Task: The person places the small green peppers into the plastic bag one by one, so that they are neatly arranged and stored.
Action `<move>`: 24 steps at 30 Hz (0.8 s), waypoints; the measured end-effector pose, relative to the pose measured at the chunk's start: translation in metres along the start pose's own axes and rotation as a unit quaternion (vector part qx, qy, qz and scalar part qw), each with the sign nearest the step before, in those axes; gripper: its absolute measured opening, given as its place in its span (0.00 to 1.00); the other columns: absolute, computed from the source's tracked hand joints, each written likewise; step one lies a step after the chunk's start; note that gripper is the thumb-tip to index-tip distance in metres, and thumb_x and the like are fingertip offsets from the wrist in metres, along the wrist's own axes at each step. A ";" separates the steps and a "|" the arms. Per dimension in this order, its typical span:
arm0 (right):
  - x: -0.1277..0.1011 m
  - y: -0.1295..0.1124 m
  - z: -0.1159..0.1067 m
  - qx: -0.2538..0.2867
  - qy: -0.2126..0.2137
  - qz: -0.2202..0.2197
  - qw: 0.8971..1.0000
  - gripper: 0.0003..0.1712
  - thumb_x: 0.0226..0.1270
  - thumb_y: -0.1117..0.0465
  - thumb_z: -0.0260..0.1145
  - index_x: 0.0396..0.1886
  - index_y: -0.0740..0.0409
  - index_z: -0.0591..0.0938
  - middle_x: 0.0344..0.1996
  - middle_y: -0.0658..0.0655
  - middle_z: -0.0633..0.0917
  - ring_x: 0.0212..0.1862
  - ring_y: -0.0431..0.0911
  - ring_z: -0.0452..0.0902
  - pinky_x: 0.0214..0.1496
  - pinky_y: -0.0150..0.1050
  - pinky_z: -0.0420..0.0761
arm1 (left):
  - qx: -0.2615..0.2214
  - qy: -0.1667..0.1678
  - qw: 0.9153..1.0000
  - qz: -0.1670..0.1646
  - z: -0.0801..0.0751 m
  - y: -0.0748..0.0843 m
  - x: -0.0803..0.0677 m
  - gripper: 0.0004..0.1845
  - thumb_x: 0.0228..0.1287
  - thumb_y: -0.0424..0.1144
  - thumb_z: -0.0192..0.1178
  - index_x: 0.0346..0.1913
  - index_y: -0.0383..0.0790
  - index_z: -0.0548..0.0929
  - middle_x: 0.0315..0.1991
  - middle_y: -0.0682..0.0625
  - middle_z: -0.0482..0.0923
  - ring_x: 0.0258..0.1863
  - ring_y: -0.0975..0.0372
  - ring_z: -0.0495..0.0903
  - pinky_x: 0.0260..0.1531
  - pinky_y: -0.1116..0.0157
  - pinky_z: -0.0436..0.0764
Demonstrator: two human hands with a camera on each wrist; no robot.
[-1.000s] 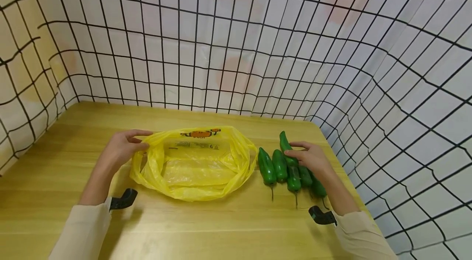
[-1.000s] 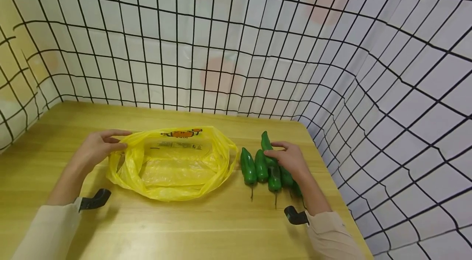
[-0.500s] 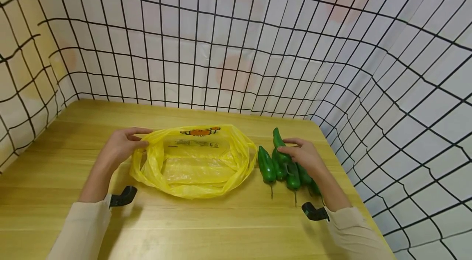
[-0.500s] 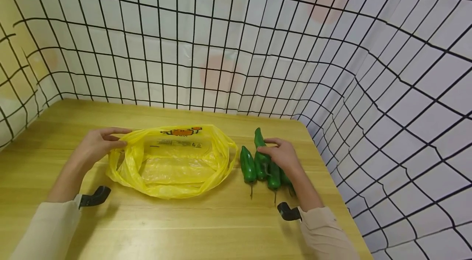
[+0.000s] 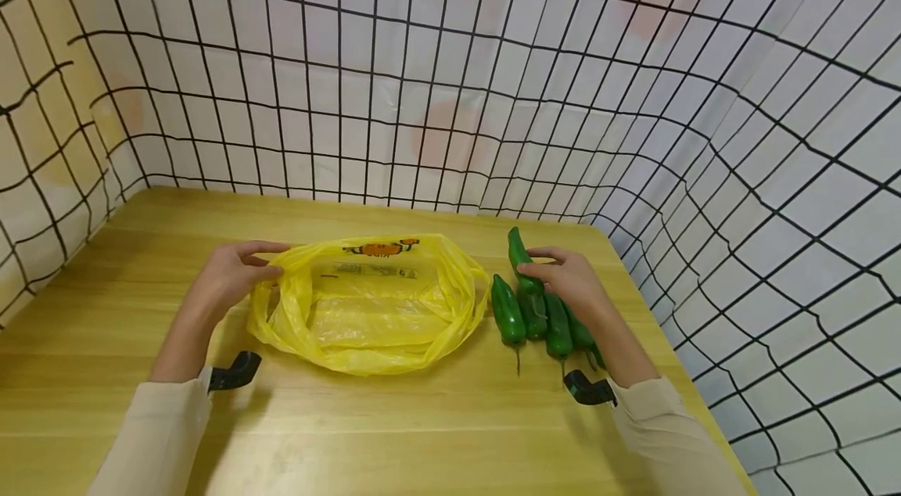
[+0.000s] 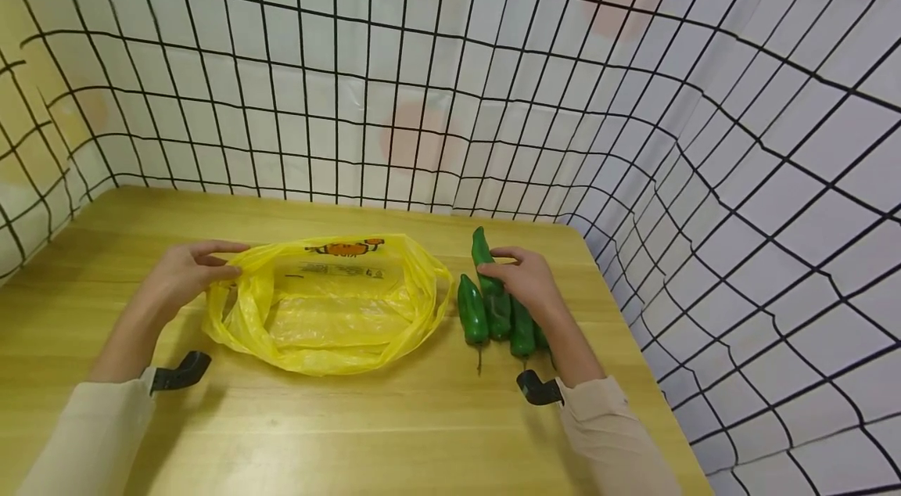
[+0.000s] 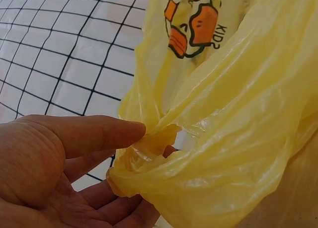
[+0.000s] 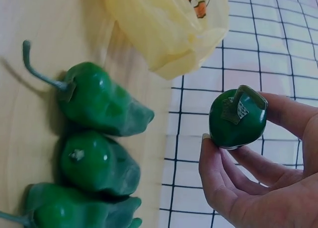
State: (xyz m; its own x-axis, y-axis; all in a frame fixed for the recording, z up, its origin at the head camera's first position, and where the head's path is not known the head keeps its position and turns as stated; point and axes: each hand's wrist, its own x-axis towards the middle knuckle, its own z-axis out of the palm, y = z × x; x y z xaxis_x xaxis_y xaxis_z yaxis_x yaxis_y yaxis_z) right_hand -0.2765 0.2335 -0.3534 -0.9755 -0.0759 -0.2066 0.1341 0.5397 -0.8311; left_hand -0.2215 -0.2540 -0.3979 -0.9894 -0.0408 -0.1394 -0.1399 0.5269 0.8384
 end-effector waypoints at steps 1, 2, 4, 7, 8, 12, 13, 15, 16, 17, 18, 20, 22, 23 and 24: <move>0.000 -0.002 0.001 -0.001 0.000 -0.001 1.000 0.35 0.67 0.47 0.71 0.72 0.49 0.75 0.75 0.61 0.68 0.70 0.60 0.70 0.70 0.58 0.71 | 0.000 0.000 1.000 0.000 0.000 0.000 0.000 0.27 0.75 0.43 0.59 0.74 0.42 0.72 0.71 0.25 0.64 0.66 0.34 0.67 0.56 0.41 0.72; 0.000 -0.004 0.002 -0.005 -0.001 -0.002 1.000 0.35 0.67 0.47 0.71 0.72 0.49 0.75 0.74 0.60 0.69 0.70 0.60 0.71 0.70 0.58 0.71 | 0.000 0.000 1.000 -0.001 0.000 0.000 0.000 0.27 0.75 0.42 0.59 0.74 0.42 0.72 0.71 0.25 0.65 0.66 0.35 0.67 0.56 0.41 0.72; 0.000 -0.007 0.005 -0.008 -0.005 -0.004 1.000 0.34 0.67 0.47 0.71 0.71 0.49 0.75 0.72 0.60 0.72 0.69 0.59 0.71 0.70 0.57 0.72 | 0.001 0.001 1.000 0.000 0.000 0.000 0.000 0.27 0.75 0.42 0.59 0.74 0.42 0.72 0.70 0.25 0.65 0.66 0.35 0.67 0.55 0.43 0.73; 0.000 -0.012 0.011 -0.006 -0.014 -0.010 1.000 0.34 0.68 0.49 0.71 0.71 0.50 0.75 0.70 0.60 0.75 0.68 0.60 0.72 0.69 0.57 0.72 | 0.004 0.002 1.000 -0.001 0.000 -0.001 0.000 0.27 0.75 0.42 0.58 0.74 0.42 0.72 0.70 0.25 0.65 0.66 0.35 0.67 0.55 0.43 0.73; -0.001 -0.014 0.013 -0.005 -0.018 -0.015 1.000 0.34 0.68 0.50 0.70 0.71 0.51 0.75 0.69 0.61 0.74 0.67 0.60 0.73 0.69 0.57 0.72 | 0.005 0.003 1.000 -0.001 0.000 -0.001 0.001 0.27 0.75 0.42 0.58 0.74 0.42 0.72 0.70 0.25 0.65 0.66 0.35 0.67 0.55 0.43 0.73; 0.000 -0.022 0.023 -0.002 -0.028 -0.033 0.999 0.33 0.68 0.51 0.71 0.70 0.53 0.76 0.68 0.62 0.76 0.64 0.59 0.75 0.67 0.57 0.74 | 0.010 0.005 1.000 0.002 0.000 0.000 0.000 0.27 0.75 0.42 0.59 0.73 0.42 0.72 0.70 0.25 0.66 0.67 0.34 0.66 0.55 0.42 0.73; 0.001 -0.024 0.026 -0.002 -0.031 -0.040 0.999 0.33 0.68 0.51 0.71 0.70 0.53 0.76 0.67 0.62 0.76 0.63 0.59 0.76 0.66 0.57 0.75 | 0.010 0.005 1.000 0.004 0.000 0.000 0.000 0.27 0.75 0.43 0.59 0.73 0.42 0.72 0.70 0.25 0.66 0.67 0.34 0.66 0.55 0.42 0.73; 0.001 -0.028 0.031 -0.001 -0.035 -0.048 0.998 0.33 0.67 0.51 0.72 0.70 0.53 0.76 0.65 0.63 0.78 0.60 0.57 0.78 0.64 0.56 0.77 | 0.011 0.005 1.000 0.008 -0.001 0.000 0.000 0.27 0.75 0.43 0.59 0.73 0.42 0.73 0.70 0.25 0.66 0.67 0.34 0.66 0.55 0.42 0.73; 0.002 -0.029 0.034 -0.002 -0.039 -0.052 0.998 0.33 0.67 0.51 0.72 0.70 0.53 0.76 0.65 0.63 0.79 0.59 0.57 0.79 0.62 0.55 0.78 | 0.012 0.005 1.000 0.009 -0.001 0.000 0.000 0.27 0.75 0.43 0.59 0.73 0.42 0.73 0.70 0.25 0.67 0.67 0.34 0.67 0.55 0.42 0.73; 0.002 -0.031 0.037 -0.002 -0.042 -0.055 0.998 0.33 0.67 0.51 0.72 0.70 0.53 0.77 0.64 0.63 0.79 0.57 0.56 0.80 0.60 0.55 0.79 | 0.011 0.003 1.000 0.009 -0.002 0.000 0.000 0.27 0.75 0.43 0.59 0.73 0.42 0.72 0.70 0.25 0.66 0.67 0.34 0.67 0.55 0.41 0.73; 0.002 -0.032 0.040 -0.002 -0.046 -0.058 0.997 0.33 0.67 0.51 0.72 0.70 0.53 0.77 0.64 0.63 0.79 0.56 0.56 0.80 0.59 0.54 0.79 | 0.010 0.002 1.000 0.009 -0.002 0.000 0.000 0.27 0.75 0.43 0.59 0.73 0.42 0.72 0.70 0.25 0.66 0.67 0.34 0.67 0.56 0.41 0.73; 0.001 -0.035 0.046 0.000 -0.053 -0.061 0.997 0.33 0.66 0.52 0.73 0.69 0.52 0.77 0.63 0.62 0.80 0.57 0.55 0.80 0.60 0.53 0.79 | 0.008 0.001 1.000 0.006 -0.002 0.000 0.000 0.27 0.75 0.43 0.59 0.73 0.43 0.73 0.70 0.26 0.67 0.67 0.34 0.67 0.56 0.42 0.73; 0.002 -0.038 0.052 0.005 -0.060 -0.063 0.996 0.33 0.66 0.52 0.73 0.69 0.52 0.77 0.63 0.62 0.81 0.58 0.55 0.79 0.60 0.54 0.79 | 0.007 -0.001 1.000 0.004 -0.002 0.000 -0.001 0.27 0.74 0.43 0.59 0.73 0.43 0.73 0.70 0.26 0.67 0.67 0.35 0.67 0.55 0.43 0.74; 0.003 -0.038 0.056 0.006 -0.065 -0.065 0.996 0.33 0.66 0.53 0.73 0.69 0.52 0.77 0.62 0.62 0.81 0.59 0.55 0.79 0.61 0.55 0.79 | 0.007 -0.001 1.000 0.004 -0.002 0.000 -0.001 0.27 0.74 0.43 0.59 0.73 0.43 0.73 0.70 0.26 0.67 0.66 0.35 0.67 0.55 0.43 0.74; 0.003 -0.039 0.059 0.006 -0.070 -0.066 0.995 0.33 0.66 0.53 0.73 0.70 0.52 0.77 0.62 0.62 0.82 0.60 0.56 0.79 0.61 0.55 0.78 | 0.008 0.000 1.000 0.005 -0.002 0.001 -0.001 0.27 0.74 0.43 0.59 0.73 0.43 0.73 0.70 0.26 0.67 0.66 0.35 0.68 0.54 0.44 0.74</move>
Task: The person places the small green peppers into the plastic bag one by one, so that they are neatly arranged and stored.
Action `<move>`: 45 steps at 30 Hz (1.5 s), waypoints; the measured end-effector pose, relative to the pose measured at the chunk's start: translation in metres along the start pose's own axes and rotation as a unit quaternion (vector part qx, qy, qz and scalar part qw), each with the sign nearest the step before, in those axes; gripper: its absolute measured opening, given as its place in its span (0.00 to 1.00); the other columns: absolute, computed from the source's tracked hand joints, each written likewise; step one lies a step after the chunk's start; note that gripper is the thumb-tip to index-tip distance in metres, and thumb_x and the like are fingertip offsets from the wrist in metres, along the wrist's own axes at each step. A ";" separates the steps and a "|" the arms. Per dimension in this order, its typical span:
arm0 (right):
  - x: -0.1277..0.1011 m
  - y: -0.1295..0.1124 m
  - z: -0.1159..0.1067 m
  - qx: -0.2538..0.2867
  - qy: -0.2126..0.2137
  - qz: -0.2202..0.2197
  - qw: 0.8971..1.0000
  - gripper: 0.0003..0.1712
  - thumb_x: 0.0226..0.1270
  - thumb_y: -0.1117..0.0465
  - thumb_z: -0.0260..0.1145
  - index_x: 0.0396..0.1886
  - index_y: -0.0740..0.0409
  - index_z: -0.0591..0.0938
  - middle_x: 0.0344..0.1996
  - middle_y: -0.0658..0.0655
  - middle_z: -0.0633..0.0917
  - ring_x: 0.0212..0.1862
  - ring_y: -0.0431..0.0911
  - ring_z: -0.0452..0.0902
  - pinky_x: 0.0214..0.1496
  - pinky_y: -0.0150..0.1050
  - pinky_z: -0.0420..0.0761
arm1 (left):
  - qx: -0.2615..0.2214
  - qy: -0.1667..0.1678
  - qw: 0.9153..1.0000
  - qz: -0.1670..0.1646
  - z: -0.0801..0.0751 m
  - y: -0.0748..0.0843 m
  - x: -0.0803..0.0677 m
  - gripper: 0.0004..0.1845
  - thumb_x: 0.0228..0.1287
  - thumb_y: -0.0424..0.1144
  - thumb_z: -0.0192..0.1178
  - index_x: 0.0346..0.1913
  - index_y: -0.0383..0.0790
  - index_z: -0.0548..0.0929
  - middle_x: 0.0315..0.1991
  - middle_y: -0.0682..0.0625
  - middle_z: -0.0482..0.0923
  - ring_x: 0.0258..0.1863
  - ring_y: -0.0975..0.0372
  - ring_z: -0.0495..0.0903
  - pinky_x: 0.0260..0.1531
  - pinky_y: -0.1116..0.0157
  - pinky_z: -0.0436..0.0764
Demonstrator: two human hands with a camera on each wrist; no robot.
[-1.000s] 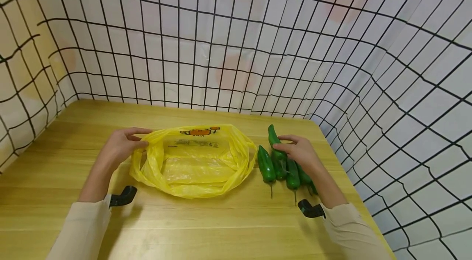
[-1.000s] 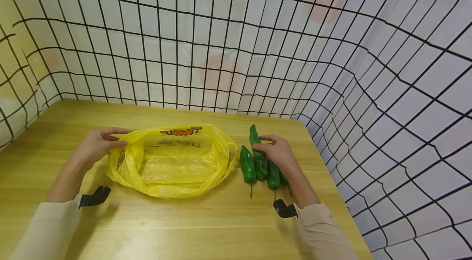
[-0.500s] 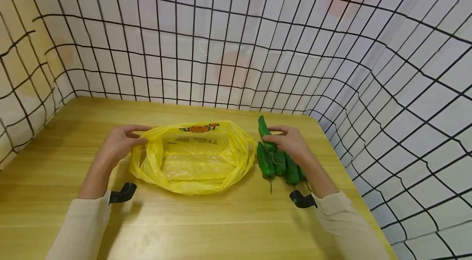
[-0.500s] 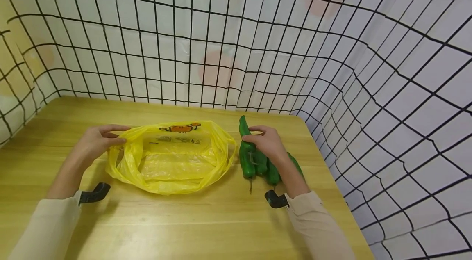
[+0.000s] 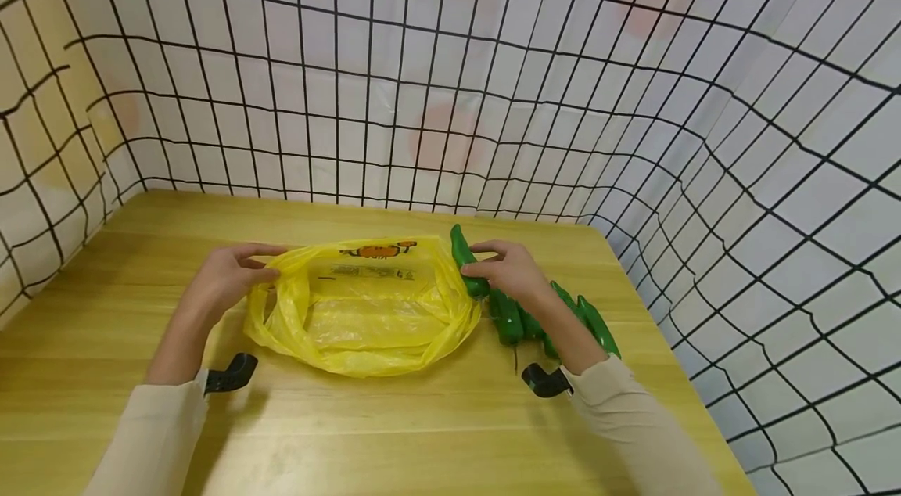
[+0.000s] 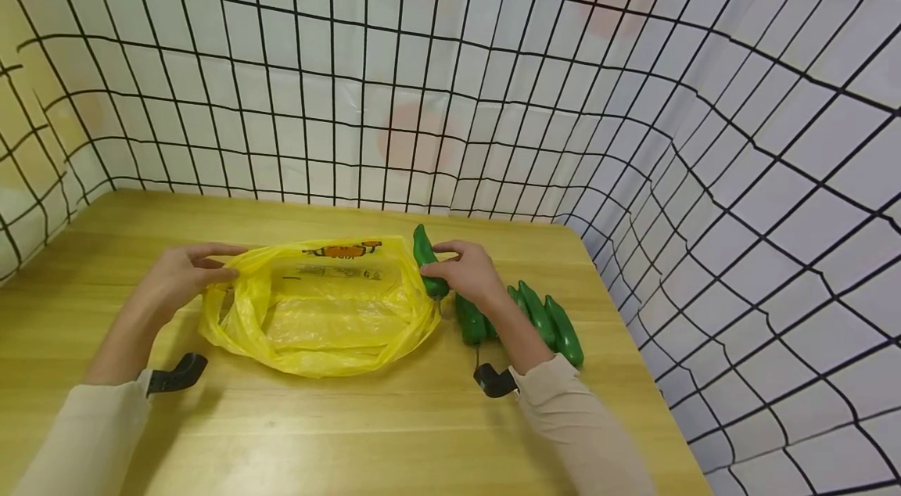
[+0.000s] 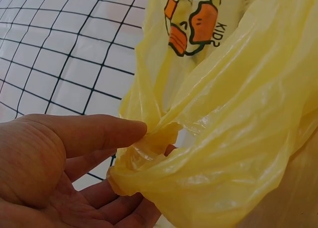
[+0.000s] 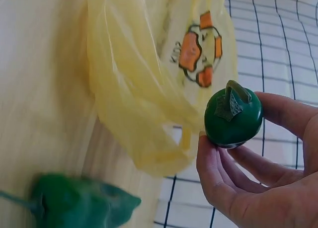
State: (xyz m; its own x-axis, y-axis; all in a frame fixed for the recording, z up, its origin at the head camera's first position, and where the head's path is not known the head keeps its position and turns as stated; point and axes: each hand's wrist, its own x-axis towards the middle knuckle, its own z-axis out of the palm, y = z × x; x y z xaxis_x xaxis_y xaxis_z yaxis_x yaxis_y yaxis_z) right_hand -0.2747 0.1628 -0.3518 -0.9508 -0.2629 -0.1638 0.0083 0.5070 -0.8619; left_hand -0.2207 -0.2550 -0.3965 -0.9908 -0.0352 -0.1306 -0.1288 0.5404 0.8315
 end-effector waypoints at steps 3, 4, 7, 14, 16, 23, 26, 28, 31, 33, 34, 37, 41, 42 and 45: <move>0.003 -0.003 0.010 -0.006 -0.009 -0.001 1.000 0.34 0.66 0.54 0.73 0.71 0.51 0.76 0.58 0.61 0.85 0.57 0.55 0.81 0.59 0.54 0.80 | 0.001 0.002 1.000 0.001 0.000 0.000 -0.001 0.27 0.75 0.43 0.59 0.73 0.43 0.73 0.69 0.25 0.68 0.65 0.36 0.69 0.53 0.46 0.75; 0.004 -0.004 0.014 -0.012 -0.010 0.000 1.000 0.34 0.66 0.54 0.73 0.71 0.51 0.76 0.57 0.61 0.85 0.55 0.54 0.82 0.57 0.53 0.81 | 0.000 0.001 1.000 0.001 -0.001 0.000 -0.001 0.27 0.75 0.43 0.59 0.73 0.43 0.73 0.69 0.25 0.68 0.65 0.35 0.69 0.53 0.45 0.75; 0.005 -0.009 0.023 -0.025 -0.011 -0.002 1.000 0.34 0.64 0.54 0.74 0.70 0.51 0.77 0.54 0.61 0.87 0.51 0.51 0.84 0.51 0.50 0.83 | -0.006 0.000 1.000 -0.001 0.000 0.000 0.000 0.27 0.75 0.42 0.59 0.73 0.43 0.73 0.69 0.26 0.68 0.66 0.36 0.68 0.54 0.45 0.75; 0.006 -0.024 0.039 -0.040 -0.017 -0.014 0.999 0.33 0.63 0.54 0.75 0.69 0.49 0.78 0.53 0.59 0.87 0.50 0.49 0.85 0.53 0.50 0.84 | -0.009 -0.001 1.000 0.004 0.000 -0.001 -0.001 0.27 0.74 0.42 0.60 0.73 0.42 0.73 0.69 0.25 0.67 0.65 0.36 0.68 0.50 0.50 0.75; 0.006 -0.028 0.044 -0.040 -0.021 -0.018 0.999 0.33 0.63 0.54 0.76 0.68 0.49 0.79 0.52 0.59 0.88 0.49 0.48 0.85 0.52 0.50 0.84 | -0.005 0.000 1.000 0.006 -0.001 -0.001 -0.001 0.27 0.75 0.43 0.59 0.73 0.42 0.73 0.69 0.25 0.67 0.65 0.36 0.69 0.49 0.50 0.75; 0.008 -0.038 0.059 -0.033 -0.030 -0.032 0.998 0.33 0.61 0.55 0.77 0.67 0.49 0.79 0.49 0.60 0.88 0.44 0.47 0.87 0.49 0.47 0.86 | -0.007 -0.001 1.000 0.006 -0.002 0.000 -0.002 0.27 0.74 0.43 0.59 0.73 0.42 0.73 0.70 0.25 0.66 0.66 0.34 0.67 0.53 0.44 0.75; 0.008 -0.039 0.065 -0.036 -0.025 -0.040 0.998 0.33 0.60 0.56 0.78 0.66 0.47 0.81 0.51 0.60 0.87 0.48 0.49 0.86 0.49 0.47 0.86 | -0.010 -0.002 1.000 0.006 -0.002 0.000 -0.002 0.27 0.74 0.42 0.59 0.73 0.41 0.73 0.70 0.25 0.66 0.66 0.34 0.67 0.54 0.43 0.75; 0.008 -0.038 0.069 -0.039 -0.021 -0.048 0.998 0.32 0.59 0.56 0.78 0.65 0.47 0.82 0.52 0.60 0.87 0.51 0.50 0.85 0.50 0.48 0.86 | -0.012 -0.002 1.000 0.007 -0.002 0.000 -0.002 0.27 0.74 0.41 0.59 0.73 0.41 0.73 0.69 0.25 0.66 0.66 0.34 0.67 0.54 0.44 0.75; 0.008 -0.037 0.074 -0.044 -0.021 -0.054 0.997 0.31 0.58 0.56 0.79 0.63 0.45 0.83 0.52 0.59 0.87 0.55 0.51 0.83 0.52 0.50 0.84 | -0.011 -0.002 1.000 0.006 -0.001 0.000 -0.002 0.27 0.74 0.42 0.59 0.73 0.41 0.73 0.69 0.25 0.67 0.65 0.35 0.68 0.52 0.48 0.76; 0.008 -0.035 0.078 -0.049 -0.025 -0.057 0.997 0.31 0.59 0.55 0.79 0.63 0.44 0.83 0.52 0.58 0.87 0.56 0.51 0.82 0.53 0.49 0.84 | -0.007 -0.002 1.000 0.005 -0.001 -0.001 -0.002 0.27 0.74 0.42 0.59 0.73 0.41 0.73 0.69 0.25 0.67 0.65 0.35 0.69 0.50 0.49 0.76; 0.008 -0.035 0.080 -0.050 -0.029 -0.056 0.997 0.31 0.59 0.55 0.79 0.63 0.44 0.83 0.52 0.57 0.87 0.56 0.51 0.82 0.52 0.49 0.84 | -0.005 -0.002 1.000 0.005 -0.002 -0.001 -0.001 0.27 0.74 0.42 0.59 0.73 0.41 0.73 0.69 0.25 0.67 0.64 0.35 0.69 0.50 0.50 0.76; 0.008 -0.034 0.088 -0.055 -0.039 -0.056 0.996 0.31 0.59 0.55 0.79 0.63 0.43 0.83 0.53 0.56 0.86 0.57 0.51 0.82 0.50 0.46 0.85 | -0.005 -0.002 1.000 0.005 -0.001 -0.001 -0.001 0.27 0.74 0.42 0.59 0.73 0.41 0.73 0.69 0.25 0.67 0.64 0.35 0.69 0.50 0.50 0.76; 0.009 -0.032 0.099 -0.054 -0.049 -0.062 0.995 0.30 0.58 0.57 0.79 0.63 0.47 0.84 0.52 0.58 0.86 0.55 0.51 0.83 0.46 0.42 0.86 | -0.008 -0.003 1.000 0.008 0.000 0.000 -0.002 0.27 0.74 0.41 0.59 0.73 0.41 0.73 0.69 0.25 0.67 0.65 0.34 0.68 0.53 0.45 0.76; 0.010 -0.031 0.102 -0.054 -0.050 -0.064 0.995 0.30 0.58 0.58 0.79 0.62 0.48 0.84 0.51 0.59 0.87 0.54 0.51 0.83 0.44 0.41 0.86 | -0.007 -0.003 1.000 0.009 0.000 0.000 -0.002 0.27 0.74 0.41 0.59 0.73 0.41 0.73 0.69 0.25 0.67 0.65 0.34 0.68 0.53 0.45 0.76; 0.012 -0.029 0.113 -0.057 -0.044 -0.077 0.994 0.29 0.57 0.59 0.79 0.61 0.51 0.85 0.48 0.60 0.87 0.50 0.50 0.84 0.39 0.38 0.86 | -0.005 -0.002 1.000 0.011 0.000 0.000 -0.002 0.27 0.74 0.41 0.59 0.73 0.41 0.73 0.69 0.25 0.67 0.65 0.34 0.69 0.54 0.44 0.76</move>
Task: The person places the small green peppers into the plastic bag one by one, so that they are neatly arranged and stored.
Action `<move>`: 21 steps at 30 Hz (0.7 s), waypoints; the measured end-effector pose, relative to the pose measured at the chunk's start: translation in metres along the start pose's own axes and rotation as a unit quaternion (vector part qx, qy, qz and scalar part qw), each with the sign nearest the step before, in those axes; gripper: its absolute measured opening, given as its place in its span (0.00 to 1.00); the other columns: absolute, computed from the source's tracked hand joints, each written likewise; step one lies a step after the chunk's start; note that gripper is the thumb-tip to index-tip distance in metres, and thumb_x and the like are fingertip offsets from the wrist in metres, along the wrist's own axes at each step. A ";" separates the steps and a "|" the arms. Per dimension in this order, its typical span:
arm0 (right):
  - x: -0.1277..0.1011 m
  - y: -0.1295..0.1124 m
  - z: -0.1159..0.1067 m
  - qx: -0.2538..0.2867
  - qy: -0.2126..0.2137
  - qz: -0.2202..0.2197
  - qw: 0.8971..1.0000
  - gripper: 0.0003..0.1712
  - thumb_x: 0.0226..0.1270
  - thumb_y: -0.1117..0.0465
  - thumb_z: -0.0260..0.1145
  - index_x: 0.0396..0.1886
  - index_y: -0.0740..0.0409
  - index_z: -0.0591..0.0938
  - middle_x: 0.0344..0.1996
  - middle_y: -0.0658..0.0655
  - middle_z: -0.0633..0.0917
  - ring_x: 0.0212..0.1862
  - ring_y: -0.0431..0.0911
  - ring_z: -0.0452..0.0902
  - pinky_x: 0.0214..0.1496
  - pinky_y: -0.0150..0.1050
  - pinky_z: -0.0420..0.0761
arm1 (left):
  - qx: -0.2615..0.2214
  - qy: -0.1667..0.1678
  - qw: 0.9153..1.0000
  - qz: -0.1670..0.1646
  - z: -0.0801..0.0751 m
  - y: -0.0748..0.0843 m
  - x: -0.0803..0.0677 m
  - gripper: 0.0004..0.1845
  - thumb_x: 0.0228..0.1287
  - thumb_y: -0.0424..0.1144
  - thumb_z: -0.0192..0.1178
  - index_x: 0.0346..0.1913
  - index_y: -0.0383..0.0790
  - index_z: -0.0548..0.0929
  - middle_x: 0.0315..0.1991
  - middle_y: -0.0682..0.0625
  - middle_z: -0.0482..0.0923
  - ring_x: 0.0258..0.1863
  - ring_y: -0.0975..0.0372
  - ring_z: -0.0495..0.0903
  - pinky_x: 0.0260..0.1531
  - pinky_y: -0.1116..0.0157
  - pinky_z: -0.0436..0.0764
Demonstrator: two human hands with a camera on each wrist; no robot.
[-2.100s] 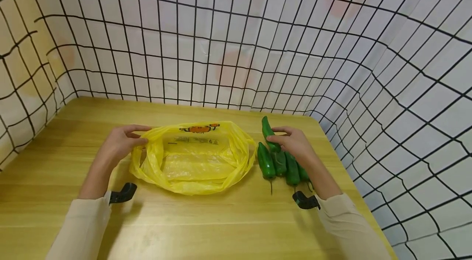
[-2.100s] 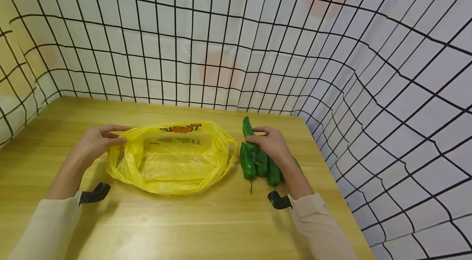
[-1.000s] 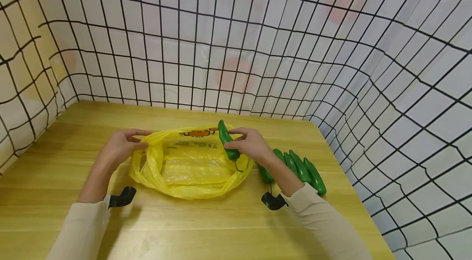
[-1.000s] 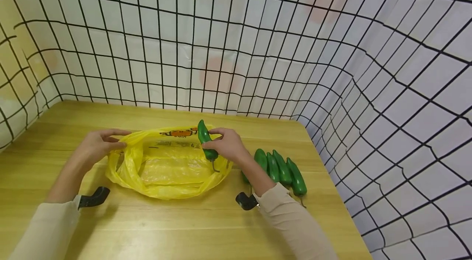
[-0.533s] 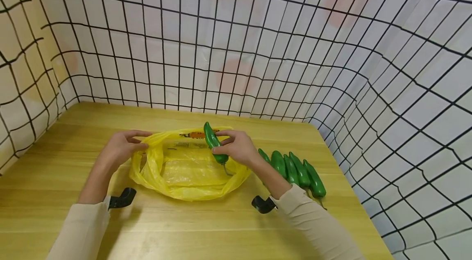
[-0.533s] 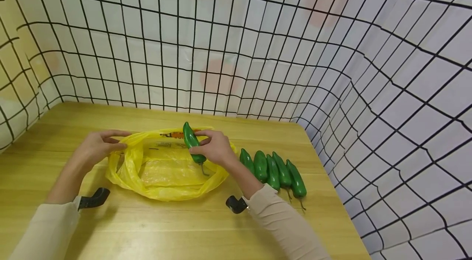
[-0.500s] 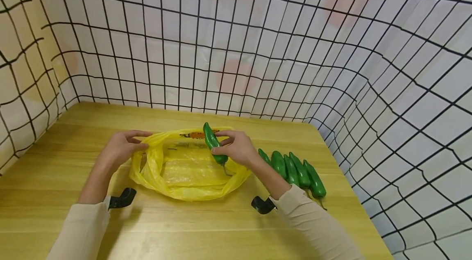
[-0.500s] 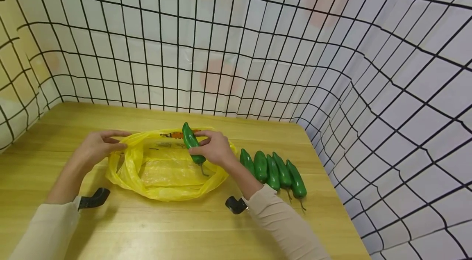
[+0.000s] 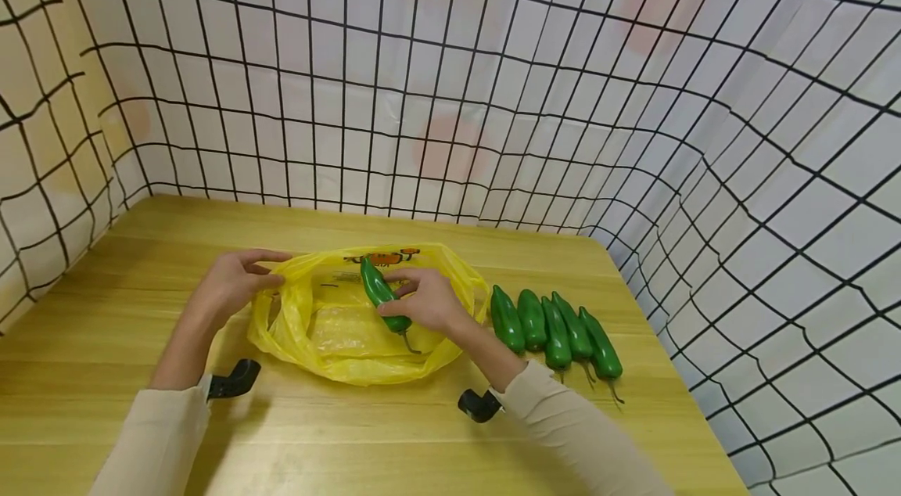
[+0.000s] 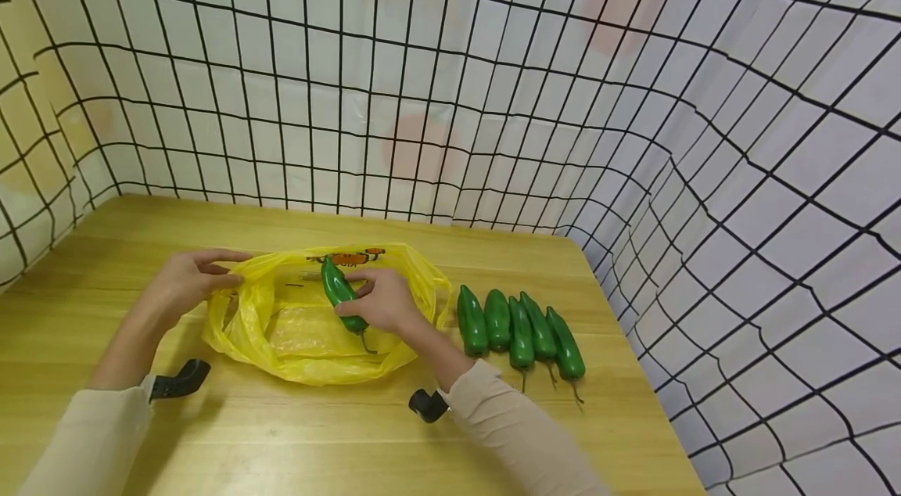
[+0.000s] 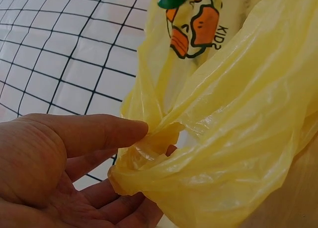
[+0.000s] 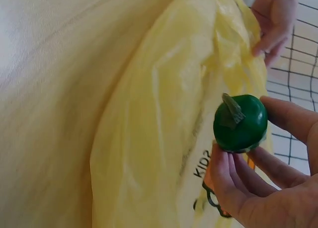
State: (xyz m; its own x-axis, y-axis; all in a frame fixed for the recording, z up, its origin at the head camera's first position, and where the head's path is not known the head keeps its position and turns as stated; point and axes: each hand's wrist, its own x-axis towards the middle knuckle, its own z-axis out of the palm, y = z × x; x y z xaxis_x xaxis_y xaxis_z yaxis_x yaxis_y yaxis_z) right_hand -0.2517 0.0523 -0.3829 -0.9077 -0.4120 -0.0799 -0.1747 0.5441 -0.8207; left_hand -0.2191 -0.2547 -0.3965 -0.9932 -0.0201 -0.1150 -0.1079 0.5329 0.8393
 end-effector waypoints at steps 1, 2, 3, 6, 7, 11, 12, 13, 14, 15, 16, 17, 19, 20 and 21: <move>0.001 0.000 0.004 -0.005 0.004 -0.008 1.000 0.29 0.57 0.59 0.79 0.61 0.52 0.85 0.48 0.59 0.87 0.49 0.49 0.84 0.38 0.38 0.86 | 0.001 0.000 1.000 0.000 0.000 0.000 0.000 0.27 0.74 0.41 0.59 0.73 0.41 0.73 0.69 0.25 0.67 0.64 0.34 0.69 0.54 0.44 0.76; 0.003 0.001 0.008 -0.009 0.008 -0.014 1.000 0.29 0.57 0.59 0.79 0.60 0.53 0.85 0.47 0.59 0.87 0.47 0.49 0.84 0.37 0.37 0.86 | 0.003 0.000 1.000 0.000 0.000 0.000 0.000 0.27 0.74 0.41 0.59 0.73 0.41 0.73 0.69 0.25 0.67 0.64 0.34 0.69 0.54 0.43 0.76; 0.004 0.001 0.012 -0.012 0.013 -0.020 1.000 0.29 0.57 0.59 0.79 0.60 0.54 0.85 0.46 0.59 0.87 0.45 0.48 0.84 0.35 0.37 0.86 | 0.003 0.000 1.000 -0.001 0.000 0.000 0.000 0.27 0.74 0.41 0.59 0.73 0.41 0.72 0.69 0.25 0.67 0.64 0.34 0.69 0.54 0.43 0.76; 0.010 0.002 0.024 -0.021 0.023 -0.031 0.999 0.29 0.57 0.58 0.79 0.60 0.55 0.85 0.43 0.59 0.87 0.39 0.44 0.84 0.32 0.35 0.85 | 0.002 -0.001 1.000 -0.003 0.000 0.001 -0.001 0.27 0.74 0.42 0.59 0.73 0.41 0.72 0.69 0.25 0.66 0.64 0.34 0.69 0.54 0.43 0.76; 0.011 0.002 0.028 -0.020 0.024 -0.031 0.999 0.29 0.57 0.58 0.79 0.60 0.55 0.85 0.42 0.58 0.87 0.37 0.43 0.84 0.31 0.35 0.84 | 0.002 -0.001 1.000 -0.004 0.000 0.001 -0.001 0.27 0.74 0.42 0.60 0.73 0.41 0.72 0.69 0.25 0.66 0.64 0.34 0.69 0.53 0.44 0.76; 0.017 0.001 0.040 -0.012 0.025 -0.020 0.999 0.29 0.58 0.57 0.78 0.60 0.54 0.85 0.39 0.57 0.88 0.32 0.40 0.83 0.29 0.34 0.84 | 0.001 0.001 1.000 -0.004 0.001 0.002 -0.001 0.27 0.74 0.41 0.59 0.73 0.41 0.73 0.68 0.25 0.68 0.64 0.35 0.70 0.52 0.46 0.77; 0.018 0.000 0.043 -0.011 0.027 -0.017 0.999 0.29 0.58 0.57 0.78 0.60 0.54 0.85 0.39 0.57 0.88 0.31 0.40 0.82 0.29 0.34 0.83 | 0.001 0.002 1.000 -0.003 0.001 0.002 -0.001 0.27 0.74 0.41 0.59 0.72 0.40 0.73 0.68 0.25 0.68 0.63 0.35 0.70 0.52 0.47 0.77; 0.019 0.000 0.046 -0.011 0.029 -0.014 0.999 0.29 0.58 0.56 0.78 0.60 0.53 0.85 0.38 0.56 0.88 0.32 0.40 0.82 0.29 0.34 0.83 | 0.002 0.003 1.000 -0.003 0.001 0.002 -0.001 0.27 0.74 0.41 0.60 0.72 0.40 0.73 0.68 0.25 0.68 0.63 0.36 0.71 0.52 0.47 0.77; 0.019 -0.001 0.048 -0.011 0.032 -0.013 0.999 0.29 0.58 0.56 0.78 0.60 0.53 0.85 0.38 0.56 0.88 0.33 0.40 0.82 0.29 0.34 0.83 | 0.004 0.004 1.000 -0.002 0.001 0.002 -0.001 0.27 0.74 0.41 0.60 0.72 0.40 0.73 0.68 0.25 0.68 0.63 0.36 0.71 0.52 0.47 0.77; 0.020 -0.001 0.050 -0.011 0.035 -0.012 0.999 0.29 0.58 0.55 0.78 0.60 0.53 0.85 0.38 0.55 0.88 0.34 0.40 0.82 0.29 0.34 0.83 | 0.005 0.005 1.000 -0.001 0.001 0.002 -0.001 0.27 0.74 0.41 0.60 0.72 0.40 0.74 0.67 0.25 0.69 0.63 0.36 0.71 0.52 0.46 0.77; 0.021 -0.001 0.052 -0.009 0.037 -0.011 0.999 0.29 0.58 0.54 0.78 0.60 0.52 0.85 0.39 0.55 0.88 0.35 0.39 0.82 0.29 0.33 0.83 | 0.006 0.005 1.000 0.000 0.001 0.001 -0.001 0.27 0.74 0.41 0.60 0.72 0.40 0.74 0.67 0.25 0.69 0.62 0.36 0.71 0.52 0.47 0.77; 0.022 -0.002 0.054 -0.007 0.039 -0.011 0.999 0.29 0.58 0.54 0.78 0.60 0.52 0.85 0.39 0.54 0.88 0.35 0.39 0.82 0.29 0.33 0.83 | 0.006 0.005 1.000 -0.001 0.001 0.001 0.000 0.27 0.73 0.41 0.60 0.72 0.40 0.74 0.67 0.25 0.69 0.62 0.36 0.72 0.52 0.47 0.78; 0.023 -0.003 0.058 -0.002 0.042 -0.013 0.999 0.29 0.57 0.53 0.79 0.60 0.52 0.85 0.39 0.54 0.89 0.36 0.39 0.81 0.29 0.33 0.82 | 0.006 0.005 1.000 -0.001 0.001 0.001 0.000 0.27 0.73 0.41 0.60 0.72 0.40 0.74 0.67 0.25 0.69 0.62 0.36 0.72 0.51 0.48 0.78; 0.024 -0.004 0.060 0.001 0.042 -0.012 0.999 0.29 0.58 0.54 0.79 0.60 0.52 0.85 0.40 0.55 0.88 0.35 0.39 0.81 0.29 0.33 0.82 | 0.006 0.004 1.000 -0.001 0.000 0.001 0.000 0.27 0.73 0.41 0.60 0.72 0.40 0.73 0.67 0.25 0.69 0.61 0.36 0.72 0.51 0.48 0.78; 0.025 -0.005 0.062 0.004 0.043 -0.011 0.999 0.29 0.57 0.54 0.79 0.60 0.52 0.85 0.40 0.55 0.88 0.35 0.39 0.82 0.29 0.34 0.82 | 0.006 0.004 1.000 -0.001 0.000 0.001 0.000 0.27 0.73 0.41 0.60 0.72 0.40 0.73 0.67 0.25 0.69 0.61 0.37 0.73 0.50 0.49 0.78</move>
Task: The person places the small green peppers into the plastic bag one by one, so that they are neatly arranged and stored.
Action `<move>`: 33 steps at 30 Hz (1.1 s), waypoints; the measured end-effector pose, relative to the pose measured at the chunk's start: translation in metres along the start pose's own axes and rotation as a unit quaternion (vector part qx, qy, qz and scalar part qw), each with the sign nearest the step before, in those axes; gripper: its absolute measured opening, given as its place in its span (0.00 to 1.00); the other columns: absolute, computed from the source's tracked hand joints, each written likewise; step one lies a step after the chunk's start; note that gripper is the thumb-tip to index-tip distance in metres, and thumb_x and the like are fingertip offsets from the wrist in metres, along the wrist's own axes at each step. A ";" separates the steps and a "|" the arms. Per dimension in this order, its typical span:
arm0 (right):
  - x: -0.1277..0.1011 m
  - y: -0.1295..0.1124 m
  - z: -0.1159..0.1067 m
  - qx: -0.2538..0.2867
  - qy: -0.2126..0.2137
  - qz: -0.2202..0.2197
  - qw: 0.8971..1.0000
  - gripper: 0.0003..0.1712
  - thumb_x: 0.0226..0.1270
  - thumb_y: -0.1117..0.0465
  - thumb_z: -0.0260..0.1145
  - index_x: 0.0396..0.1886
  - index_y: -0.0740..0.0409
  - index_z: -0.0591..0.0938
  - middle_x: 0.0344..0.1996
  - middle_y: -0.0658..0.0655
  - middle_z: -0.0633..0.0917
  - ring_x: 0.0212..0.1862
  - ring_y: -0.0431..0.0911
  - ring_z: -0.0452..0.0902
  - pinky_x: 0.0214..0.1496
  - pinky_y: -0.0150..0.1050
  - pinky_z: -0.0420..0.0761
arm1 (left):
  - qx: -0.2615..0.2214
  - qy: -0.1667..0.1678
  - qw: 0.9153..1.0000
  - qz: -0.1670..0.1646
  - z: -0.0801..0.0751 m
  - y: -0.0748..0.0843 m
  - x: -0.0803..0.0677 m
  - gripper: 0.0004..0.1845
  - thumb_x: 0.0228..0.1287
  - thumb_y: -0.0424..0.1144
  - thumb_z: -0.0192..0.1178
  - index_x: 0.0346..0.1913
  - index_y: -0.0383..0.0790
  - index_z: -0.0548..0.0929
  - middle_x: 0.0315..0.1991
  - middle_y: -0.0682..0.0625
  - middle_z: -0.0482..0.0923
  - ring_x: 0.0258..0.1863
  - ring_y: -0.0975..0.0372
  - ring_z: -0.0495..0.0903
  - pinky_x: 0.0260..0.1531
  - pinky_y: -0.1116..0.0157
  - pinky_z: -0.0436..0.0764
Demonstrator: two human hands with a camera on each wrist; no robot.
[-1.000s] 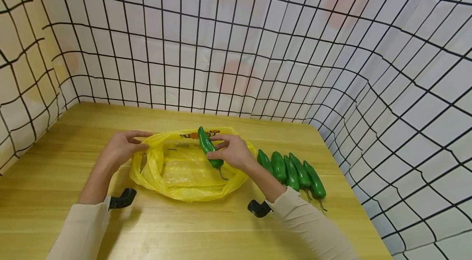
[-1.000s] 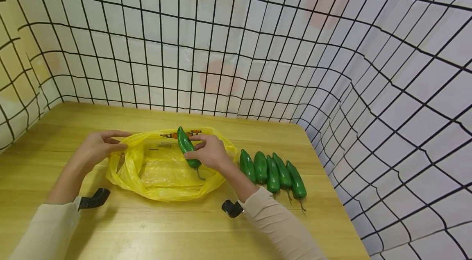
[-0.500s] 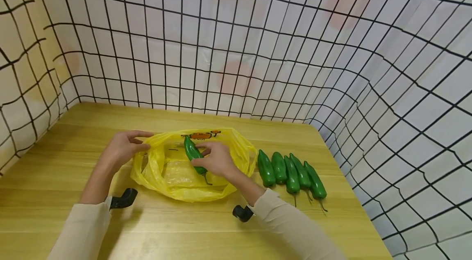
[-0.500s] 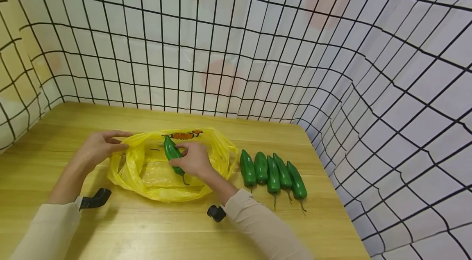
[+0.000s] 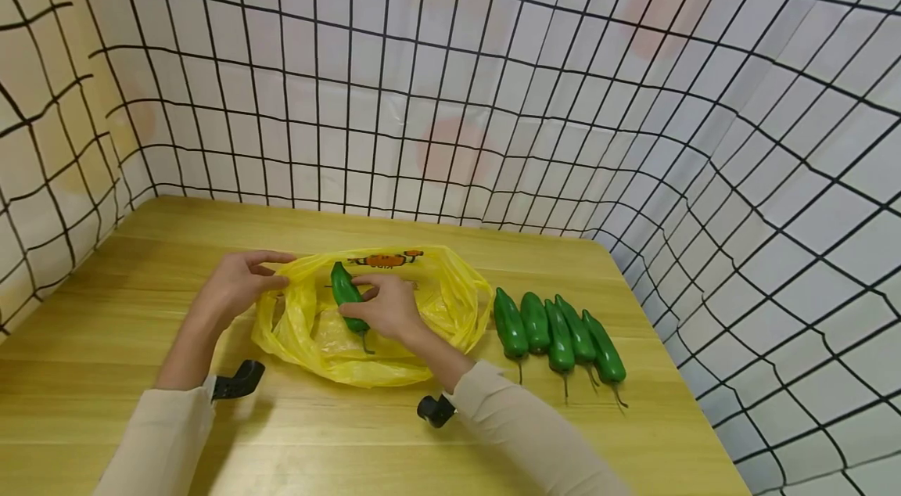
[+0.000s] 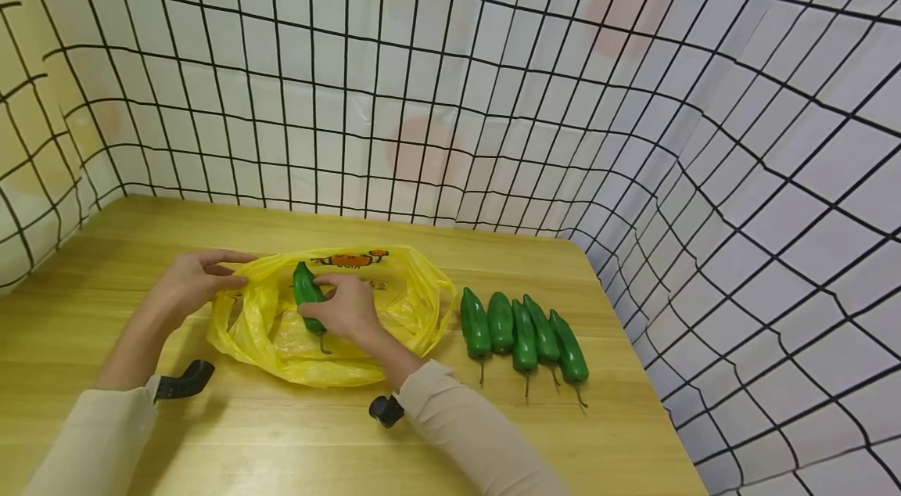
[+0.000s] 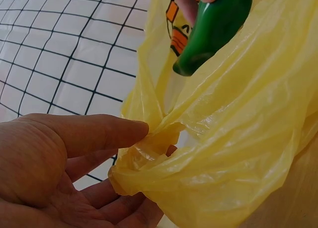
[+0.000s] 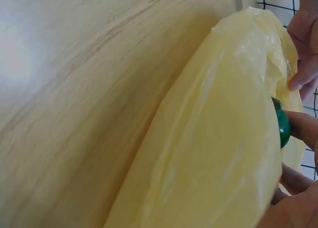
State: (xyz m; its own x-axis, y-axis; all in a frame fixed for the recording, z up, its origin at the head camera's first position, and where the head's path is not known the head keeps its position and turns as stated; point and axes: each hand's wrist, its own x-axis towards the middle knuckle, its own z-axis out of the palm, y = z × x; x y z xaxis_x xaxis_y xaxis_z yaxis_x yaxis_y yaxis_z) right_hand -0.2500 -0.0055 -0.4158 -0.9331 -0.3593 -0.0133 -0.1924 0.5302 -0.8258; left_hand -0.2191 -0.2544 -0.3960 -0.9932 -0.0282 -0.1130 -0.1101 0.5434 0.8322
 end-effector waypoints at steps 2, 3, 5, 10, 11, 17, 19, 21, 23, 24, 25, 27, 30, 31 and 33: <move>0.001 -0.001 0.004 0.001 0.003 0.003 1.000 0.29 0.58 0.54 0.79 0.60 0.52 0.85 0.40 0.55 0.88 0.34 0.39 0.82 0.29 0.34 0.83 | 0.000 -0.001 1.000 -0.001 0.000 0.000 0.000 0.27 0.73 0.41 0.60 0.72 0.40 0.73 0.67 0.25 0.69 0.61 0.37 0.72 0.50 0.49 0.78; 0.001 -0.002 0.005 -0.002 0.005 0.005 1.000 0.29 0.58 0.54 0.79 0.60 0.52 0.85 0.40 0.55 0.88 0.33 0.39 0.82 0.29 0.33 0.83 | 0.002 -0.001 1.000 0.000 -0.001 0.000 -0.001 0.27 0.73 0.41 0.60 0.72 0.40 0.73 0.67 0.25 0.69 0.61 0.36 0.72 0.50 0.49 0.78; 0.002 -0.002 0.009 -0.009 0.010 0.010 1.000 0.28 0.59 0.54 0.78 0.60 0.52 0.85 0.41 0.55 0.88 0.33 0.39 0.83 0.29 0.33 0.83 | 0.004 -0.001 1.000 -0.001 -0.002 0.000 -0.001 0.27 0.74 0.41 0.60 0.72 0.40 0.73 0.67 0.24 0.68 0.61 0.36 0.72 0.50 0.49 0.79; 0.001 -0.002 0.016 -0.030 0.018 0.020 0.999 0.27 0.59 0.52 0.78 0.59 0.53 0.86 0.39 0.54 0.90 0.36 0.39 0.84 0.29 0.33 0.82 | 0.004 -0.003 1.000 -0.003 -0.003 0.000 -0.002 0.27 0.74 0.41 0.60 0.73 0.40 0.73 0.67 0.25 0.68 0.61 0.36 0.72 0.50 0.48 0.78; 0.001 -0.001 0.017 -0.030 0.017 0.022 0.999 0.27 0.60 0.51 0.78 0.58 0.53 0.86 0.39 0.54 0.90 0.36 0.39 0.84 0.29 0.33 0.81 | 0.003 -0.003 1.000 -0.004 -0.003 0.000 -0.002 0.27 0.74 0.41 0.60 0.73 0.40 0.73 0.67 0.25 0.68 0.61 0.37 0.72 0.50 0.48 0.78; 0.001 0.000 0.023 -0.023 0.011 0.018 1.000 0.28 0.61 0.51 0.77 0.59 0.55 0.85 0.39 0.54 0.90 0.36 0.38 0.85 0.28 0.32 0.81 | 0.002 -0.003 1.000 0.001 -0.002 -0.001 -0.002 0.27 0.74 0.40 0.60 0.72 0.39 0.73 0.67 0.24 0.69 0.60 0.38 0.74 0.47 0.53 0.79; 0.001 0.000 0.024 -0.019 0.010 0.018 1.000 0.28 0.61 0.52 0.77 0.59 0.55 0.85 0.39 0.54 0.90 0.36 0.37 0.85 0.28 0.32 0.81 | 0.003 -0.003 1.000 0.003 -0.002 -0.002 -0.002 0.27 0.74 0.41 0.60 0.72 0.38 0.73 0.67 0.24 0.69 0.60 0.37 0.74 0.46 0.55 0.79; 0.001 0.000 0.026 -0.017 0.008 0.020 1.000 0.28 0.61 0.52 0.77 0.60 0.54 0.85 0.38 0.54 0.91 0.35 0.37 0.85 0.27 0.32 0.81 | 0.004 -0.004 1.000 0.004 -0.002 -0.003 -0.002 0.27 0.74 0.41 0.60 0.72 0.38 0.73 0.67 0.24 0.68 0.59 0.38 0.74 0.45 0.56 0.79; 0.000 0.000 0.027 -0.019 0.005 0.021 1.000 0.28 0.61 0.52 0.77 0.60 0.54 0.85 0.37 0.53 0.91 0.35 0.38 0.85 0.27 0.32 0.81 | 0.003 -0.005 1.000 0.004 -0.002 -0.003 -0.002 0.27 0.74 0.41 0.60 0.72 0.39 0.73 0.67 0.24 0.68 0.59 0.38 0.74 0.44 0.56 0.79; 0.000 0.001 0.027 -0.020 0.005 0.021 1.000 0.28 0.61 0.51 0.77 0.60 0.54 0.85 0.36 0.53 0.91 0.35 0.38 0.86 0.27 0.32 0.81 | 0.003 -0.005 1.000 0.005 -0.002 -0.003 -0.002 0.27 0.74 0.41 0.60 0.72 0.39 0.73 0.67 0.24 0.68 0.59 0.38 0.74 0.44 0.56 0.78; 0.000 0.001 0.028 -0.022 0.004 0.022 1.000 0.28 0.61 0.51 0.77 0.60 0.54 0.85 0.36 0.52 0.91 0.35 0.38 0.86 0.28 0.32 0.81 | 0.003 -0.005 1.000 0.005 -0.002 -0.003 -0.002 0.27 0.74 0.41 0.60 0.72 0.39 0.73 0.67 0.24 0.68 0.59 0.38 0.74 0.45 0.56 0.78; 0.000 0.001 0.028 -0.022 0.005 0.022 1.000 0.29 0.61 0.51 0.77 0.61 0.54 0.84 0.35 0.52 0.91 0.36 0.38 0.86 0.28 0.32 0.81 | 0.002 -0.005 1.000 0.006 -0.001 -0.002 -0.002 0.27 0.74 0.41 0.60 0.72 0.39 0.73 0.67 0.24 0.68 0.59 0.38 0.73 0.45 0.55 0.78; 0.000 0.001 0.029 -0.018 0.009 0.024 1.000 0.29 0.62 0.51 0.76 0.62 0.55 0.84 0.35 0.53 0.91 0.35 0.38 0.86 0.28 0.32 0.82 | 0.003 -0.003 1.000 0.008 -0.001 -0.001 -0.002 0.27 0.73 0.41 0.60 0.72 0.39 0.74 0.67 0.24 0.69 0.61 0.37 0.72 0.47 0.52 0.78; 0.000 0.001 0.029 -0.016 0.010 0.025 1.000 0.30 0.62 0.51 0.76 0.62 0.56 0.83 0.35 0.53 0.91 0.34 0.38 0.86 0.28 0.32 0.82 | 0.004 -0.004 1.000 0.008 -0.001 -0.001 -0.002 0.27 0.73 0.41 0.60 0.72 0.39 0.73 0.67 0.24 0.68 0.61 0.36 0.72 0.47 0.51 0.78; -0.001 0.000 0.029 -0.010 0.011 0.026 1.000 0.30 0.62 0.51 0.76 0.62 0.57 0.83 0.34 0.53 0.91 0.32 0.38 0.86 0.28 0.32 0.82 | 0.004 -0.003 1.000 0.009 -0.001 -0.001 -0.002 0.27 0.73 0.41 0.60 0.72 0.39 0.74 0.67 0.24 0.69 0.61 0.36 0.72 0.48 0.51 0.78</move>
State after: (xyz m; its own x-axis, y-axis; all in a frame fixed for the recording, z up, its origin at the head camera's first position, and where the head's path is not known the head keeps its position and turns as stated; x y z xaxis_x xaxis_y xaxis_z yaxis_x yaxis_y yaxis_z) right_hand -0.2406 -0.0276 -0.4328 -0.9482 -0.3147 -0.0433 -0.1498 0.5632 -0.8126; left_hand -0.2175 -0.2554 -0.3963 -0.9947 -0.0135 -0.1019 -0.0925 0.5506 0.8296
